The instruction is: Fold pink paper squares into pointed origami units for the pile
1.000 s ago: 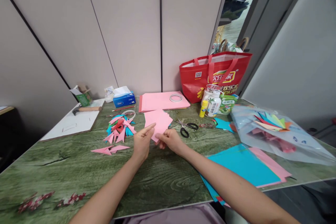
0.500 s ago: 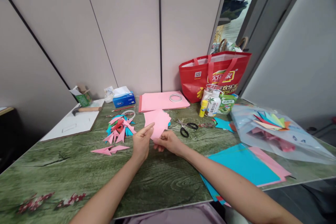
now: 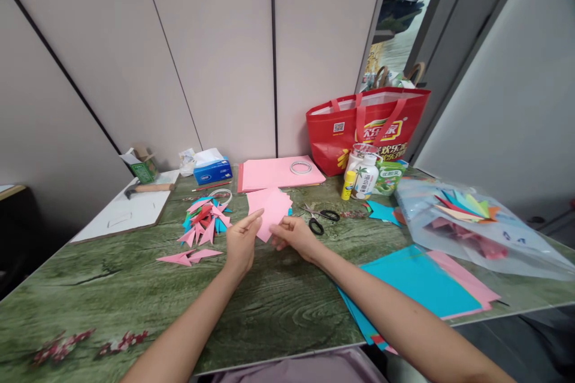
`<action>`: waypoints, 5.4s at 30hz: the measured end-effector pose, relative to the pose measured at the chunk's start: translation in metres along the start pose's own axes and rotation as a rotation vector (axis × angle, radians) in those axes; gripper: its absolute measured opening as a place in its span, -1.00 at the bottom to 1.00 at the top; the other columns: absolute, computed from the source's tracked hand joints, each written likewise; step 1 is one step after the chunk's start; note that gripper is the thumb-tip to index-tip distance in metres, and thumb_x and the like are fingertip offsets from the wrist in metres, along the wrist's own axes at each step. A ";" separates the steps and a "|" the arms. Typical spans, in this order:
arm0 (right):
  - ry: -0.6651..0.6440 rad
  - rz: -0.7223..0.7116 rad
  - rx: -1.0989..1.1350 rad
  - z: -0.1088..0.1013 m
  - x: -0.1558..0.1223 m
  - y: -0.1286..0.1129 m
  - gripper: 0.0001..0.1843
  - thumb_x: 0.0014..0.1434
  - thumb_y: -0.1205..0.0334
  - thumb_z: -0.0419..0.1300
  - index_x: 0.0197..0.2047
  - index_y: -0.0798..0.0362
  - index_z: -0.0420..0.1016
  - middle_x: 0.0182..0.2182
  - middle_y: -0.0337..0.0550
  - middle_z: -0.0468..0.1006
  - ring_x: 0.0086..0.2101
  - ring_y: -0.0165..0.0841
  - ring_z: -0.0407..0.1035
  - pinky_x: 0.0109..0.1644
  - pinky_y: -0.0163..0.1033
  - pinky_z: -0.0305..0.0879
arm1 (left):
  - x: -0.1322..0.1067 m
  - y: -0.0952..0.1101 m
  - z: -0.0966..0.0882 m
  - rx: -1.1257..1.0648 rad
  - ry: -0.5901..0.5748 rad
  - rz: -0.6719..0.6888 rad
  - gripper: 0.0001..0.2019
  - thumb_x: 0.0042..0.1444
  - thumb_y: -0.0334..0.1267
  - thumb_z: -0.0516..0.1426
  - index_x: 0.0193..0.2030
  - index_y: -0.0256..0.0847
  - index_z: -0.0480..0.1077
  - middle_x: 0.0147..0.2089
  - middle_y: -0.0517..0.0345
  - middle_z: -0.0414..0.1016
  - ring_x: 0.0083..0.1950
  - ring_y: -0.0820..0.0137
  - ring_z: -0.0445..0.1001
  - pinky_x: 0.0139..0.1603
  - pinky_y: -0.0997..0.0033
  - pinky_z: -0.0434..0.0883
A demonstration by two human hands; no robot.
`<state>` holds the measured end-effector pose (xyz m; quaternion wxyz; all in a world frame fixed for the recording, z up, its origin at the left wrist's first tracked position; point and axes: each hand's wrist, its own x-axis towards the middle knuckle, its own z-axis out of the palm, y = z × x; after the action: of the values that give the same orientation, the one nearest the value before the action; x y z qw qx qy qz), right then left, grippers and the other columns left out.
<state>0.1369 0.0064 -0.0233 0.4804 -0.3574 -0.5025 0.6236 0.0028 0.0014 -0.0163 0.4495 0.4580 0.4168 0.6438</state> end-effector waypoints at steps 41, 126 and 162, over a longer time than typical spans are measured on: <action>-0.018 -0.048 0.129 -0.009 0.007 0.004 -0.57 -0.10 -0.03 0.21 -0.24 0.12 0.37 -0.39 -0.17 0.49 -0.38 -0.36 0.38 -0.28 -0.25 0.32 | -0.007 0.000 0.001 0.328 -0.371 0.062 -0.48 -0.16 -0.24 0.21 0.03 -0.25 0.31 0.06 0.00 0.36 0.04 0.23 0.35 0.10 0.19 0.24; 0.162 -0.339 -0.248 -0.021 0.008 0.002 -0.67 -0.22 0.17 0.30 -0.31 0.07 0.45 -0.36 -0.18 0.49 -0.37 -0.33 0.34 -0.30 -0.27 0.24 | 0.006 0.014 -0.004 -0.025 -0.233 -0.275 -0.69 -0.29 -0.25 0.29 -0.36 -0.38 0.46 -0.49 0.09 0.54 -0.47 0.35 0.47 -0.37 0.32 0.43; 0.226 -0.427 -0.356 -0.022 0.006 0.001 -0.74 -0.15 0.19 0.28 -0.32 0.07 0.50 -0.35 -0.14 0.53 -0.32 -0.29 0.37 -0.21 -0.22 0.25 | 0.005 0.015 -0.003 -0.029 -0.210 -0.286 -0.66 -0.33 -0.20 0.30 -0.38 -0.38 0.46 -0.54 0.13 0.51 -0.47 0.34 0.46 -0.37 0.27 0.42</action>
<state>0.1549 0.0186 -0.0297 0.5835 -0.3893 -0.6111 0.3667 -0.0036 0.0025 -0.0016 0.5840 0.4524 0.4190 0.5280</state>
